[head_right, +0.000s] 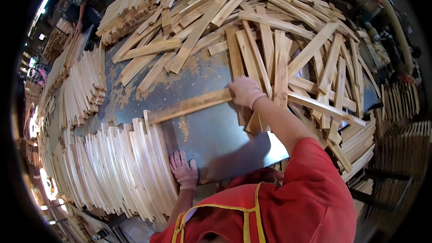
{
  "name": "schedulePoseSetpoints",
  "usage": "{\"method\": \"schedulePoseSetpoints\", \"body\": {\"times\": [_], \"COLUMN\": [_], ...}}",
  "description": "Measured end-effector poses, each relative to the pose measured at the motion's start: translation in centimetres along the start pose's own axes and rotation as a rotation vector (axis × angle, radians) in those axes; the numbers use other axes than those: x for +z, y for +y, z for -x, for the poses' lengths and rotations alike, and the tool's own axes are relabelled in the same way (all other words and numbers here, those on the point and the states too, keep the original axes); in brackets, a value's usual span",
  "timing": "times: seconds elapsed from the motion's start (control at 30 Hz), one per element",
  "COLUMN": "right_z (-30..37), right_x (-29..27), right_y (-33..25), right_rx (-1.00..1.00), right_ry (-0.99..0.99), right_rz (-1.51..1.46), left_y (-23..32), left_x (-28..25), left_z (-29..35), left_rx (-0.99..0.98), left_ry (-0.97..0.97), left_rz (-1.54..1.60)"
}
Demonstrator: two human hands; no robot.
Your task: The person sorts and stacks wooden planks on a metal table in a workshop. They pick up planks from a disorganized pile, align them, and place them into a neat stack. The person occasionally gathers larger bundles of planks and moves them to the side.
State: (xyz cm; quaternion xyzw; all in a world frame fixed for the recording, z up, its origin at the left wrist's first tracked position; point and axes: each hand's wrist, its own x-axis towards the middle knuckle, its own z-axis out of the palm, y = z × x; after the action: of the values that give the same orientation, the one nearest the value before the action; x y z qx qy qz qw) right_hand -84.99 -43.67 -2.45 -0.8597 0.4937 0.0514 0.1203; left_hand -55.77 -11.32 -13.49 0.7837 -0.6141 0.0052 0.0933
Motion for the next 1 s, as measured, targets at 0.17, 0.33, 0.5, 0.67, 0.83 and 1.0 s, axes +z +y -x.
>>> {"method": "schedulePoseSetpoints", "body": {"times": [0.17,0.33,0.5,0.67,0.83,1.0], "right_z": [9.1,14.9,1.4,5.0,13.7,17.0], "right_x": [-1.3,-1.0,-13.4,-17.6,-2.9,-0.7], "right_y": [-5.7,-13.1,0.0,7.1,4.1,5.0], "right_rx": [0.079,0.193,0.09,0.067,0.501,0.642], "right_ry": [0.137,-0.104,0.403,0.862,0.224,0.327], "right_rz": [-0.282,-1.143,-1.08,-0.466,-0.164,-0.545], "left_y": [-0.5,-1.1,-1.8,1.3,13.8,19.8], "left_x": [0.2,0.5,0.6,-1.6,-2.0,-3.6], "left_z": [0.0,0.5,0.1,-1.9,-6.1,-10.7], "left_rx": [0.042,0.078,0.089,0.081,0.197,0.113], "left_ry": [0.037,0.033,-0.092,-0.073,-0.224,-0.48], "left_rz": [-0.011,0.002,-0.011,0.155,0.107,0.067]}}
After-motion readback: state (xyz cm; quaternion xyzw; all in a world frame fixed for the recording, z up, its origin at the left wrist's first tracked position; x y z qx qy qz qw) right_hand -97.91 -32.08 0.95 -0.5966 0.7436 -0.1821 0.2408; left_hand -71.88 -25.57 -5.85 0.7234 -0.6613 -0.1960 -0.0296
